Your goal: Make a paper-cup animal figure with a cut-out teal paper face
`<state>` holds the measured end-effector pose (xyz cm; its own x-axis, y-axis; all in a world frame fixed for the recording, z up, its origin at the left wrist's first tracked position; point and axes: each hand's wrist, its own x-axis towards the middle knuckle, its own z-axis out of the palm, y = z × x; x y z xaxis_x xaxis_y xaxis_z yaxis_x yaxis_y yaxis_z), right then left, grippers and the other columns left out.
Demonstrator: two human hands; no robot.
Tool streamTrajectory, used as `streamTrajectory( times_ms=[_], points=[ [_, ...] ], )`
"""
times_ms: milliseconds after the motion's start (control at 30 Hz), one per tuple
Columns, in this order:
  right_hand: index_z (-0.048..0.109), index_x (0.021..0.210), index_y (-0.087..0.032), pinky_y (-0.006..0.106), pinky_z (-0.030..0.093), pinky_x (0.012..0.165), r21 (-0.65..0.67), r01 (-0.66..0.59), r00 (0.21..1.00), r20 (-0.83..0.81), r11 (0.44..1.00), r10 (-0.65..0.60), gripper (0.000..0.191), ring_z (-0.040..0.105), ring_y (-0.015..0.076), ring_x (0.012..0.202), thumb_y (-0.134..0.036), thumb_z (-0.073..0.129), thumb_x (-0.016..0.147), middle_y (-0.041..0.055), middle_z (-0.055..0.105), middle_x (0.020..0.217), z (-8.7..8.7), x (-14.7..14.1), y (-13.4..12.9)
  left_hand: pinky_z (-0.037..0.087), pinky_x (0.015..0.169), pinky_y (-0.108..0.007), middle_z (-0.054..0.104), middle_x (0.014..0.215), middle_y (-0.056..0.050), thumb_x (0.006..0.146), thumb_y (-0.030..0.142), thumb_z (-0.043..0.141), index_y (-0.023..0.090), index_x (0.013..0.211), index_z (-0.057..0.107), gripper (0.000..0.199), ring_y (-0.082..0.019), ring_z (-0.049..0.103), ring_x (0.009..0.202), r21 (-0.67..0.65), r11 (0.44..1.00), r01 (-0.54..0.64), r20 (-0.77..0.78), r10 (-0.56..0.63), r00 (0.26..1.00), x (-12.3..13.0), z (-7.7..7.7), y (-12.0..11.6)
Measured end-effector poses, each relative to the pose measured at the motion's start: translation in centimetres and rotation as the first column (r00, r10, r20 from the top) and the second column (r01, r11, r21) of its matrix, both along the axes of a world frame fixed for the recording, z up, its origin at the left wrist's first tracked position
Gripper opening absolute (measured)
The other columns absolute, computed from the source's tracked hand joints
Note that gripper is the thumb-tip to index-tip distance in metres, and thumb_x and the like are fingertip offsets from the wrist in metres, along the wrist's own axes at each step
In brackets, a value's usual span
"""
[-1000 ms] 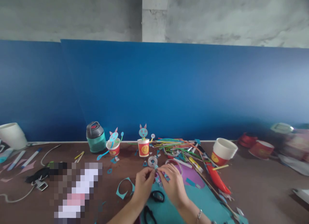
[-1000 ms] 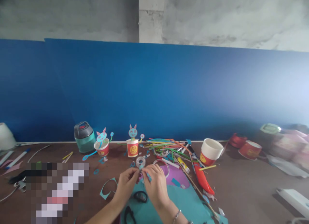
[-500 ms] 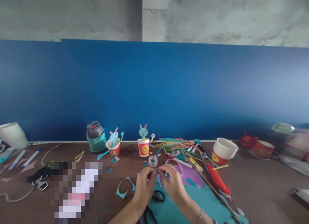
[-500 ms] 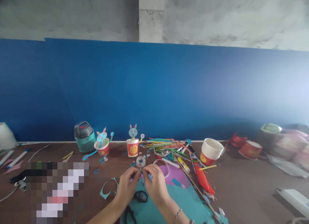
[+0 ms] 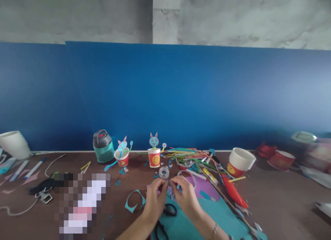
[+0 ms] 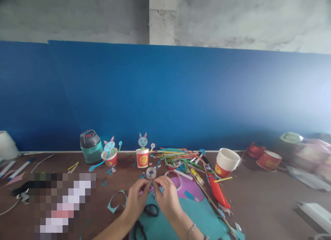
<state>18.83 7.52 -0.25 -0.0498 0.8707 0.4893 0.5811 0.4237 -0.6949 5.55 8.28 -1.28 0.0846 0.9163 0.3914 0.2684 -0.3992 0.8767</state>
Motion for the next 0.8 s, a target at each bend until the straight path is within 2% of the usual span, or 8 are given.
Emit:
streamTrajectory(
  times_ms=[233,433,800],
  points=[
    [0.064,0.074,-0.018,0.031,0.045,0.069,0.048,0.007,0.996,0.085,0.999,-0.011,0.018,0.058,0.0204,0.074,-0.018,0.049,0.085,0.0072,0.066,0.077,0.14,0.1,-0.19,0.04,0.06,-0.022,0.061,0.065,-0.002,0.084,0.023,0.049,0.017,0.067,0.061,0.021,-0.016,0.055,0.063,0.031,0.999,-0.007,-0.021,0.008,1.0,0.08,-0.35,0.21],
    [0.063,0.074,-0.018,0.029,0.045,0.068,0.038,-0.02,0.999,0.029,0.999,0.019,0.016,0.059,0.0195,0.074,-0.017,0.052,0.084,0.0061,0.066,0.076,0.07,0.1,-0.07,0.039,0.058,-0.022,0.059,0.063,-0.001,0.085,0.024,0.048,0.017,0.066,0.058,0.023,-0.015,0.054,0.061,0.043,0.999,-0.027,-0.027,0.028,0.999,0.1,-0.33,0.1],
    [0.059,0.074,-0.019,0.027,0.044,0.068,0.011,0.021,1.0,0.008,1.0,-0.021,0.016,0.059,0.0192,0.073,-0.018,0.047,0.085,0.0055,0.064,0.076,-0.04,-0.14,-0.07,0.038,0.058,-0.022,0.058,0.064,-0.001,0.083,0.024,0.05,0.017,0.067,0.059,0.02,-0.015,0.053,0.062,0.039,0.999,0.0,0.018,0.0,1.0,0.08,-0.22,0.07]
  ],
)
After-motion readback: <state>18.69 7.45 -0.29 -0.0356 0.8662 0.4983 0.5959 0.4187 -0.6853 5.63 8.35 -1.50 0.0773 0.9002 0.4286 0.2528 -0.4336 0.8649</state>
